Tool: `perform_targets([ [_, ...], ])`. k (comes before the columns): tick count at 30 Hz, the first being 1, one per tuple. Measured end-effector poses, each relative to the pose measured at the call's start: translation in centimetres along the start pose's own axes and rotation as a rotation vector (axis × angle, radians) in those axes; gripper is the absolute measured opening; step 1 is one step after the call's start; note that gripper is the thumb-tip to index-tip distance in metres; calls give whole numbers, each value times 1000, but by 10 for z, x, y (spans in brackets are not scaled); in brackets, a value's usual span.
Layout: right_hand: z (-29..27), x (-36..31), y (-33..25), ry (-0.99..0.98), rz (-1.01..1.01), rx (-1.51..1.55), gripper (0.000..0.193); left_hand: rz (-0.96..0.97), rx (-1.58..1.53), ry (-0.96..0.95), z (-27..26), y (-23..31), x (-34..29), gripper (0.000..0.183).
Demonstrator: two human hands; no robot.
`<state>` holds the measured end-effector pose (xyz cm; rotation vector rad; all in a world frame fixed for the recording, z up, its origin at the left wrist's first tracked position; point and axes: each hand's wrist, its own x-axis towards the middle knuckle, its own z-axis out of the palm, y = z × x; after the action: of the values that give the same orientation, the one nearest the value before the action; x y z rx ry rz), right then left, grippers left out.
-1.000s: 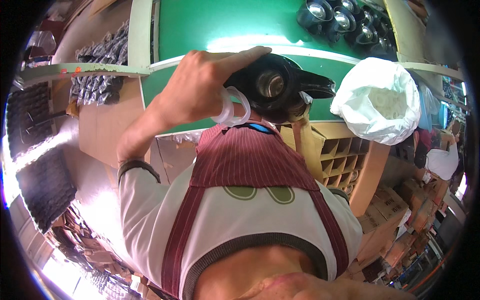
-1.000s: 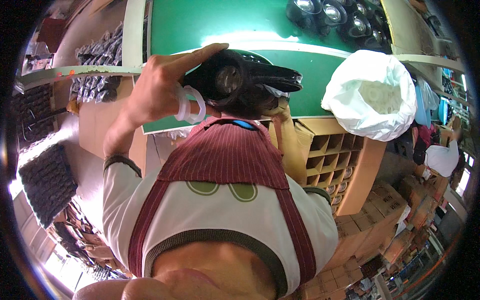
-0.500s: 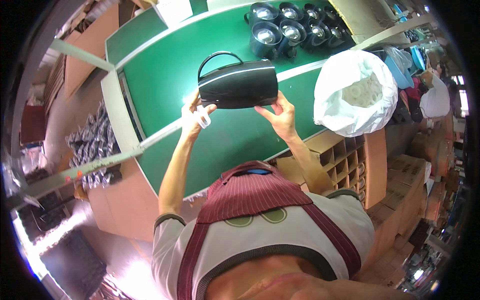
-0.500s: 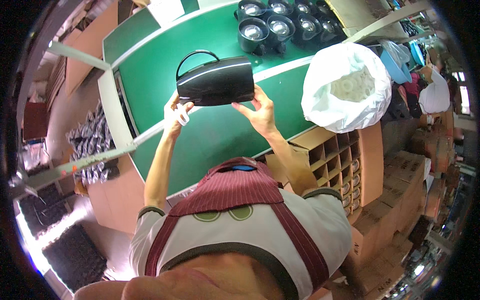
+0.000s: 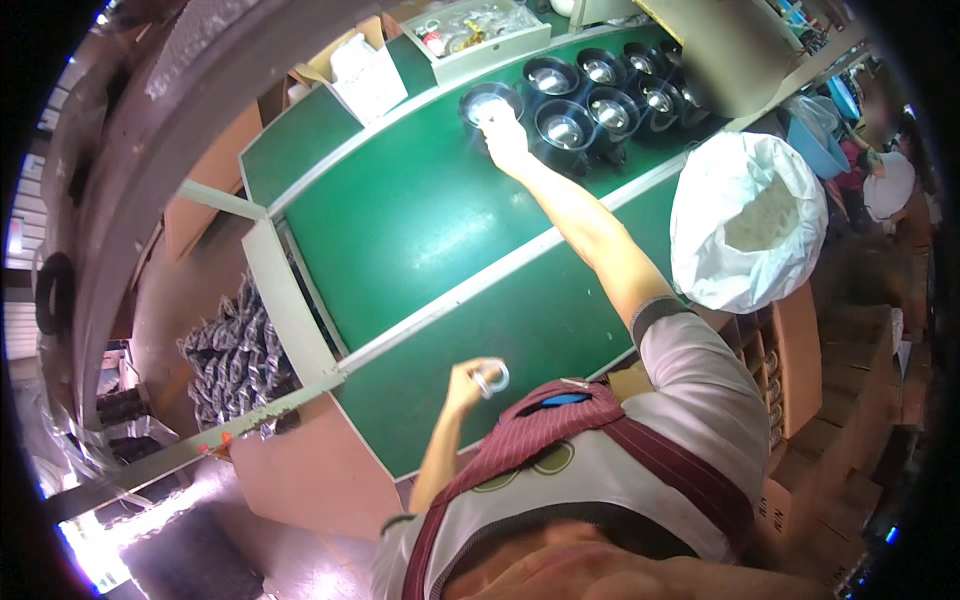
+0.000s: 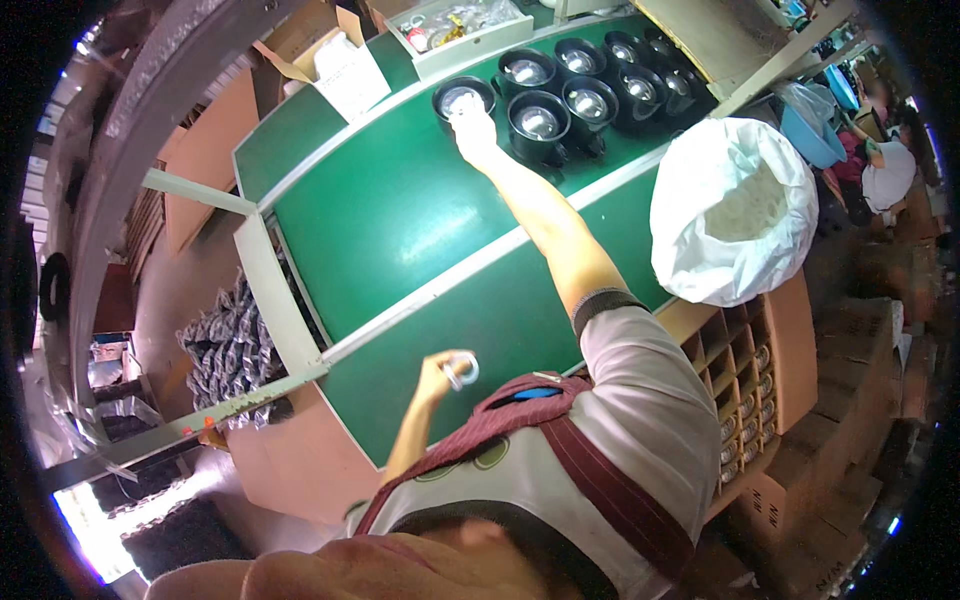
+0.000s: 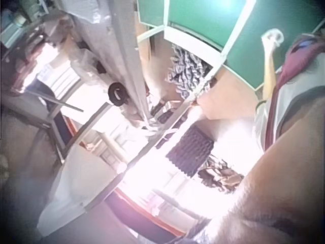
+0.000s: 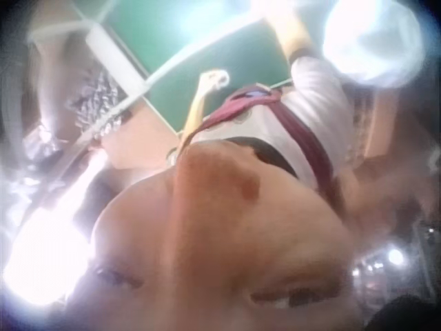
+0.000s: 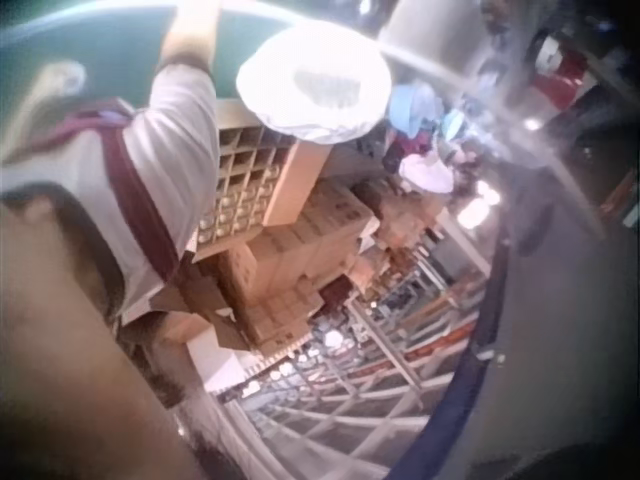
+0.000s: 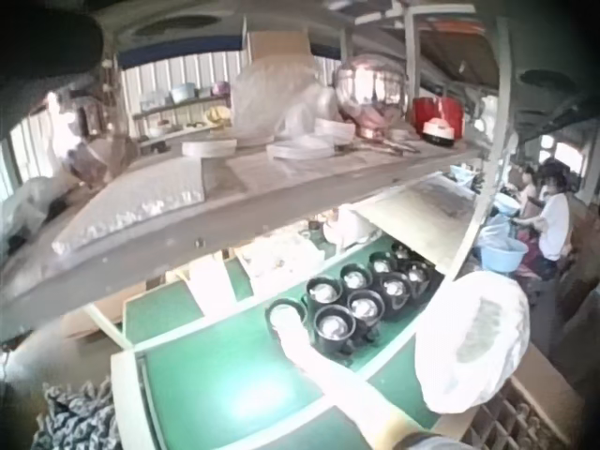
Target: The person assembles black kettles by inserting metal heating elements into the kettle bodies and placing white plastic rings around the necks. The person repeatedly picks up kettle bodies and heating elements, inserts the elements, and places the finished units on a green table.
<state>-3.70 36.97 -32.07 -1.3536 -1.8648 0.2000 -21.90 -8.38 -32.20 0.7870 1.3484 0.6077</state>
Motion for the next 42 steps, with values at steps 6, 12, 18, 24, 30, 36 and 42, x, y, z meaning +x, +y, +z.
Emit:
perform_targets([
  [6,2,24,-4,-131,-114,-635,30,-107,-101,-38,19,-1,-27,26],
  [12,-85,-117,-74,-212,-267,-44,52,32,2,-77,20,36,3,29],
  [18,-196,-293,-114,-529,580,621,53,229,152,-24,35,68,32,29],
  [24,-250,-406,-108,-389,961,816,31,277,730,-224,113,85,38,28],
  [30,-285,-490,-101,-150,1013,547,23,503,973,-442,163,98,57,29],
  [36,-333,-531,-107,-81,1096,407,25,738,388,-508,340,247,112,35],
  [42,-329,-553,-105,-27,1007,622,23,553,-97,-399,427,273,160,71],
])
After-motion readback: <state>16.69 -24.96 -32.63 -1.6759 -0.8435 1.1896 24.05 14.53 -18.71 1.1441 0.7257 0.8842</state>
